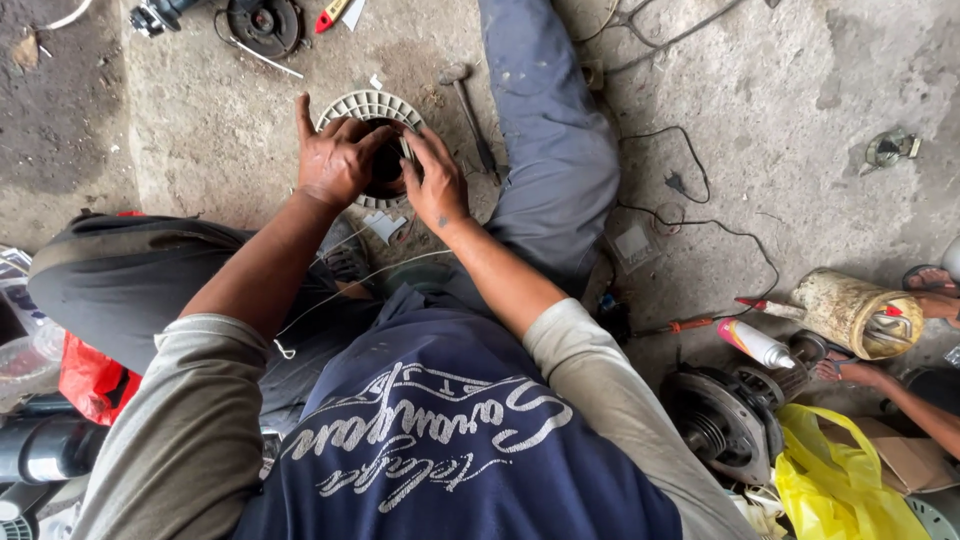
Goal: Repairing a motor stator by threading and tying string around the copper windings to secure them.
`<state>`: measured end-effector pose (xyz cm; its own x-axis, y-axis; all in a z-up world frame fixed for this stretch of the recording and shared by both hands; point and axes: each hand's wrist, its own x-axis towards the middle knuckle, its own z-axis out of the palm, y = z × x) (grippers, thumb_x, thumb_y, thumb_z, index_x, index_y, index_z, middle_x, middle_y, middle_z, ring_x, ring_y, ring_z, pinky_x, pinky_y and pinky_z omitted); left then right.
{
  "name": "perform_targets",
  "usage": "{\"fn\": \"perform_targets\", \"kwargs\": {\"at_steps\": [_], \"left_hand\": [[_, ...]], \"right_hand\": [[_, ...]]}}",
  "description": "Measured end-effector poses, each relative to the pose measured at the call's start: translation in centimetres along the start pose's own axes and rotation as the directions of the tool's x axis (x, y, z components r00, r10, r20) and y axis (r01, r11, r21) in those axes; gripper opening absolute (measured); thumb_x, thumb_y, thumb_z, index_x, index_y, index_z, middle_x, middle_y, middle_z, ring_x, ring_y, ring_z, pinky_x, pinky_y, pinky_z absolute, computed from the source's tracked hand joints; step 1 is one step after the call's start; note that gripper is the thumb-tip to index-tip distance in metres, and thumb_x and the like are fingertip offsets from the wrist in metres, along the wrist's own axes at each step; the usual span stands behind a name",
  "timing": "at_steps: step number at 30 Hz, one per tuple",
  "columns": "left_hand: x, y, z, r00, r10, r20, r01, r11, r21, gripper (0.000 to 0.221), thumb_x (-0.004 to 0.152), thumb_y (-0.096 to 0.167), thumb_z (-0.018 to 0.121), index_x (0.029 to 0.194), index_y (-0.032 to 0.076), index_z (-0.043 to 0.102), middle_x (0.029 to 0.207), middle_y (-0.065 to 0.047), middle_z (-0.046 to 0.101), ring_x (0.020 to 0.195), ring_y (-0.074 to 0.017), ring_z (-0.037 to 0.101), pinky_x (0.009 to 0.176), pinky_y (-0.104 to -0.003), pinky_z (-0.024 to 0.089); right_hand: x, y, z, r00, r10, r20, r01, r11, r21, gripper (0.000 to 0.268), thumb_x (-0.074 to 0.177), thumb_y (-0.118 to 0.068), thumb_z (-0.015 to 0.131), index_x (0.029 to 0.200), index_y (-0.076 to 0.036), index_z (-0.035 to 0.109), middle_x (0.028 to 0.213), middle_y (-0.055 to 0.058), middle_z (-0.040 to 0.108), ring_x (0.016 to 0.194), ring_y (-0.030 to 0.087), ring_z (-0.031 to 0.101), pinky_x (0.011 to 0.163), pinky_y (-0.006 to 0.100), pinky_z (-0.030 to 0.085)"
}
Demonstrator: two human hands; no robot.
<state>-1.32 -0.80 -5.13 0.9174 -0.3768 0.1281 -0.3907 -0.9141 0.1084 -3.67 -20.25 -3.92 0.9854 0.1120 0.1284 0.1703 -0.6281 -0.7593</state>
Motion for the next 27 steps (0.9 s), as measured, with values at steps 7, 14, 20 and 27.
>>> {"fn": "perform_targets", "kwargs": {"at_steps": [7, 14, 20, 27], "left_hand": [[0.2, -0.4, 0.0, 0.999, -0.029, -0.045, 0.025, 0.996, -0.088, 0.017, 0.107, 0.031, 0.067, 0.116, 0.022, 0.079, 0.107, 0.003, 0.078, 0.103, -0.0190, 0.075, 0.127, -0.068, 0.003], [0.3, -0.6, -1.6, 0.997, 0.025, -0.077, -0.028, 0.999, -0.042, 0.024, 0.110, 0.040, 0.070, 0.132, 0.031, 0.077, 0.113, 0.006, 0.081, 0.106, -0.0152, 0.076, 0.128, -0.066, 0.004], [1.1, 0.1, -1.2, 0.996, 0.067, -0.062, -0.063, 0.997, 0.051, 0.031, 0.109, 0.043, 0.068, 0.139, 0.035, 0.077, 0.094, 0.004, 0.065, 0.102, -0.0178, 0.061, 0.124, -0.063, 0.008], [1.0, 0.1, -1.1, 0.992, 0.048, -0.113, -0.042, 0.998, 0.051, 0.022, 0.106, 0.037, 0.068, 0.123, 0.028, 0.080, 0.109, 0.002, 0.072, 0.118, -0.0196, 0.061, 0.120, -0.059, 0.014]], "right_hand": [[0.0, 1.4, 1.7, 0.999, -0.025, 0.035, 0.030, 0.991, -0.133, 0.047, 0.091, -0.011, 0.073, 0.137, -0.016, 0.065, 0.148, 0.018, 0.055, 0.125, 0.037, 0.065, 0.101, 0.042, 0.057], [0.2, 0.3, 0.5, 0.996, -0.019, -0.085, 0.027, 0.995, 0.099, 0.043, 0.090, -0.006, 0.073, 0.132, -0.005, 0.061, 0.136, 0.014, 0.064, 0.125, 0.032, 0.067, 0.105, 0.038, 0.057], [-0.3, 0.6, 1.7, 0.997, 0.067, -0.042, -0.070, 0.994, -0.079, 0.044, 0.094, -0.022, 0.070, 0.130, 0.001, 0.062, 0.144, 0.023, 0.059, 0.126, 0.037, 0.066, 0.100, 0.039, 0.058], [0.6, 0.7, 2.2, 0.993, 0.065, -0.100, -0.059, 0.996, 0.065, 0.030, 0.091, -0.006, 0.068, 0.121, 0.000, 0.066, 0.132, 0.019, 0.066, 0.124, 0.036, 0.066, 0.104, 0.040, 0.056]]}}
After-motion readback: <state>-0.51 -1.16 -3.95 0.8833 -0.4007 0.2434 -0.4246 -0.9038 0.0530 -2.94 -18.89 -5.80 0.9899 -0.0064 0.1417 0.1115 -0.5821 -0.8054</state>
